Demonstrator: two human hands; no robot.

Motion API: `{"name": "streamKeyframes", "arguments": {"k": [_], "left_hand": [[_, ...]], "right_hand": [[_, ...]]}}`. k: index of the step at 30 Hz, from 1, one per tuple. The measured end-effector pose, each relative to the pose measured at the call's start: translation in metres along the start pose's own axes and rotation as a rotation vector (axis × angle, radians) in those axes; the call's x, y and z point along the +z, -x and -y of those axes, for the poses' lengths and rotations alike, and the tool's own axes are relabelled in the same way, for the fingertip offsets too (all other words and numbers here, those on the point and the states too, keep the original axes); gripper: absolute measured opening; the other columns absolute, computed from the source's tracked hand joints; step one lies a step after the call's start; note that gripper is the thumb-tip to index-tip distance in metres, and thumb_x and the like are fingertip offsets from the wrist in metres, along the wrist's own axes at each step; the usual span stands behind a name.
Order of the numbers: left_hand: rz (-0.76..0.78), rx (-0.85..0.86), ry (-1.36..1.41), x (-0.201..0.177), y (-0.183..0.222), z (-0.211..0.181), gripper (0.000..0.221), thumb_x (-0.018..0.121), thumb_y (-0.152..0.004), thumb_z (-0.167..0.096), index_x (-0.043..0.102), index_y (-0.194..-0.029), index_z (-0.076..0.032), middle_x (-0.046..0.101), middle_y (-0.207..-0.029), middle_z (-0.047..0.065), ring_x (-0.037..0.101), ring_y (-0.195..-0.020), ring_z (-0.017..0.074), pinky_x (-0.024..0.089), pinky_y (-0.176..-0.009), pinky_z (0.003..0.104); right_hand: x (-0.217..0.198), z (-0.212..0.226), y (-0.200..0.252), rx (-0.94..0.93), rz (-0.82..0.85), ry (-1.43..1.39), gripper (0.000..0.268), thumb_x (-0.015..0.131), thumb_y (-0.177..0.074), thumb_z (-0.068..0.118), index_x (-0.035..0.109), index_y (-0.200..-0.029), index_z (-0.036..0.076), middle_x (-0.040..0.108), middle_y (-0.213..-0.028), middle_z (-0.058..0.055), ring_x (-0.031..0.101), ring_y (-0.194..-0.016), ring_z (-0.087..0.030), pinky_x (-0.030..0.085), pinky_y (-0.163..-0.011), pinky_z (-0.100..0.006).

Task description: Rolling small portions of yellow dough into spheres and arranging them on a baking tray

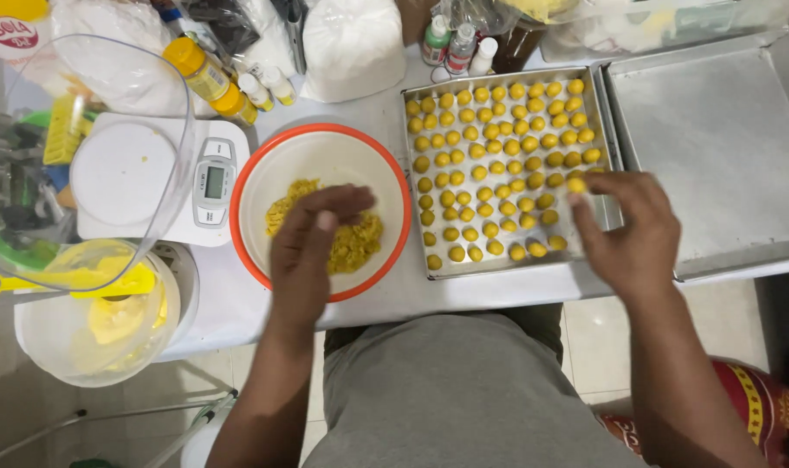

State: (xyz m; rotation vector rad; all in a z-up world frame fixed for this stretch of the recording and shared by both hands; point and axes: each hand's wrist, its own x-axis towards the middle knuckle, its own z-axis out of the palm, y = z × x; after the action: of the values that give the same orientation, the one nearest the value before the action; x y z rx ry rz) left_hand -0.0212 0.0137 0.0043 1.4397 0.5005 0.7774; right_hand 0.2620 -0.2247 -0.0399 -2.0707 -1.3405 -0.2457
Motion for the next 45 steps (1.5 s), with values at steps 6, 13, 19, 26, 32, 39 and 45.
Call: {"name": "streamKeyframes", "arguments": {"k": [6, 13, 19, 26, 32, 39, 45], "left_hand": [[-0.201, -0.059, -0.444, -0.024, -0.005, 0.008, 0.015, 0.063, -0.105, -0.018, 0.07, -0.115, -0.01, 0.076, -0.109, 0.004, 0.071, -0.103, 0.0122, 0.06, -0.092, 0.027], [-0.037, 0.37, -1.051, -0.048, -0.013, 0.034, 0.016, 0.073, -0.1, -0.021, 0.076, -0.111, -0.009, 0.079, -0.106, 0.008, 0.075, -0.095, 0.0285, 0.051, -0.087, 0.045], [0.375, -0.168, -1.43, -0.058, -0.02, 0.066, 0.065, 0.058, -0.097, -0.04, 0.045, -0.153, -0.012, 0.033, -0.166, 0.015, 0.028, -0.153, 0.0326, 0.024, -0.119, 0.05], [0.337, 0.039, -1.544, -0.06, -0.013, 0.081, 0.041, 0.064, -0.094, -0.046, 0.072, -0.121, -0.016, 0.067, -0.125, 0.007, 0.058, -0.122, 0.0315, 0.047, -0.096, 0.05], [0.251, 0.104, -1.539, -0.06, -0.011, 0.076, 0.03, 0.07, -0.093, -0.045, 0.081, -0.108, -0.021, 0.077, -0.104, 0.0, 0.068, -0.094, 0.0324, 0.052, -0.08, 0.046], [0.23, 0.14, -1.52, -0.059, -0.015, 0.076, 0.028, 0.073, -0.091, -0.046, 0.083, -0.098, -0.021, 0.075, -0.094, 0.0, 0.07, -0.089, 0.0285, 0.054, -0.071, 0.044], [0.227, 0.159, -1.432, -0.056, -0.012, 0.066, 0.027, 0.074, -0.092, -0.042, 0.082, -0.099, -0.016, 0.075, -0.093, 0.003, 0.069, -0.089, 0.03, 0.053, -0.071, 0.046]], "right_hand": [[0.002, -0.024, 0.009, 0.258, 0.232, 0.069, 0.032, 0.073, -0.096, 0.014, 0.077, -0.128, 0.009, 0.072, -0.114, -0.009, 0.067, -0.098, -0.023, 0.052, -0.083, -0.038], [0.016, -0.034, 0.01, 0.346, 0.377, 0.181, 0.025, 0.073, -0.094, 0.03, 0.076, -0.118, 0.024, 0.078, -0.102, 0.004, 0.072, -0.098, -0.02, 0.053, -0.074, -0.041], [0.02, -0.054, 0.028, 0.038, 0.221, 0.401, 0.027, 0.076, -0.094, 0.024, 0.08, -0.12, 0.017, 0.079, -0.12, -0.003, 0.074, -0.1, -0.025, 0.057, -0.066, -0.041], [0.021, -0.048, 0.029, -0.041, 0.112, 0.252, 0.028, 0.082, -0.098, 0.026, 0.082, -0.119, 0.008, 0.08, -0.11, -0.012, 0.075, -0.097, -0.028, 0.057, -0.074, -0.041], [0.03, -0.055, 0.036, -0.067, 0.021, 0.263, 0.02, 0.08, -0.101, 0.026, 0.083, -0.115, 0.012, 0.08, -0.106, -0.006, 0.074, -0.097, -0.026, 0.056, -0.083, -0.041], [0.028, -0.049, 0.037, -0.037, 0.022, 0.25, 0.016, 0.074, -0.104, 0.021, 0.083, -0.113, 0.012, 0.08, -0.109, -0.004, 0.074, -0.103, -0.026, 0.053, -0.086, -0.042], [0.031, -0.053, 0.04, -0.023, 0.014, 0.244, 0.015, 0.073, -0.102, 0.02, 0.082, -0.112, 0.015, 0.079, -0.108, -0.004, 0.073, -0.101, -0.027, 0.053, -0.089, -0.043]]}}
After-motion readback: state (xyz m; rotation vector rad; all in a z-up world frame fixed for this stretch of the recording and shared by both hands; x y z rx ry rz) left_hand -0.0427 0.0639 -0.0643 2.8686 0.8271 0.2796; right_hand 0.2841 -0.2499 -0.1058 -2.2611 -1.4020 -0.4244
